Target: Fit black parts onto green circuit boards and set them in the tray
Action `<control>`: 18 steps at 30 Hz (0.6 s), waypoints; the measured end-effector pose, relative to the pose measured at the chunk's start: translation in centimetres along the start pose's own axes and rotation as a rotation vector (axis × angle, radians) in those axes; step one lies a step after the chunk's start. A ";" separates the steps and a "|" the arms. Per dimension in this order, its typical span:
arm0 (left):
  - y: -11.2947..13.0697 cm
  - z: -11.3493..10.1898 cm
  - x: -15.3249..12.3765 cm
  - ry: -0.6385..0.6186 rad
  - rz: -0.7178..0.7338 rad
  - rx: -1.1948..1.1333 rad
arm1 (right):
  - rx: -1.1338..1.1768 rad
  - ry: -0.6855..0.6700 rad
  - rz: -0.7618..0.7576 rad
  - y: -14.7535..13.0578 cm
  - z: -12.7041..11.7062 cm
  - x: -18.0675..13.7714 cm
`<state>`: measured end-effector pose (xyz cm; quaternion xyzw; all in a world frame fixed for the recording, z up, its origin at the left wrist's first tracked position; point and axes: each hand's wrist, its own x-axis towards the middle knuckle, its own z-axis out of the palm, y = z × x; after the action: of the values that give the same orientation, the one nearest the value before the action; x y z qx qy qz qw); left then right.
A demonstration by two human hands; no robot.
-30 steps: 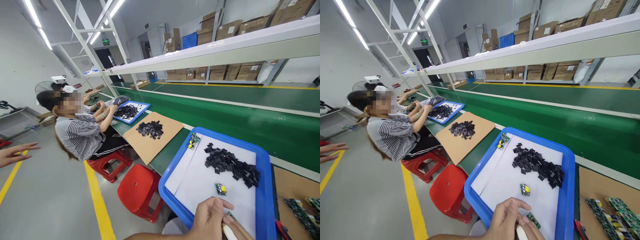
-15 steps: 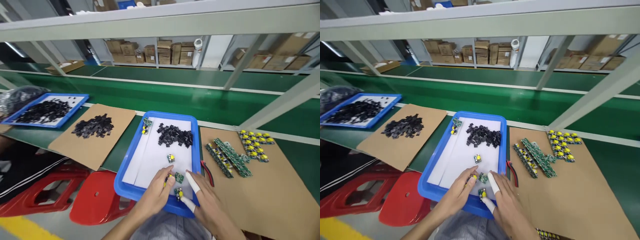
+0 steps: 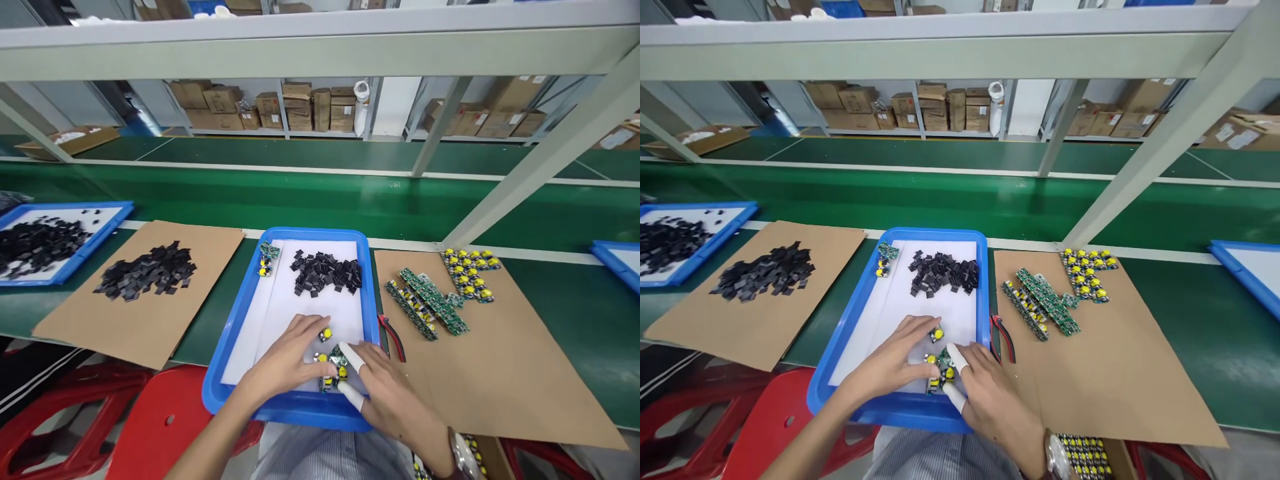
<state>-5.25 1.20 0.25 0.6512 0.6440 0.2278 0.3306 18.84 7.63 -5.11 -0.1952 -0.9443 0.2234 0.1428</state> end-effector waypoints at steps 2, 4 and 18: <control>-0.2 -0.4 -0.7 -0.052 -0.025 -0.016 | -0.011 0.007 0.006 0.1 0.2 -0.1; -0.5 -0.4 -1.2 -0.089 -0.065 -0.025 | -0.013 0.007 0.009 0.1 0.3 -0.1; -5.0 1.5 -0.7 -0.072 -0.039 0.079 | -0.136 0.509 0.323 7.1 -5.3 -1.0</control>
<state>-7.68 0.09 -4.31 0.6590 0.6526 0.1723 0.3320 23.79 15.00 -4.09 -0.4017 -0.8476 0.1234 0.3240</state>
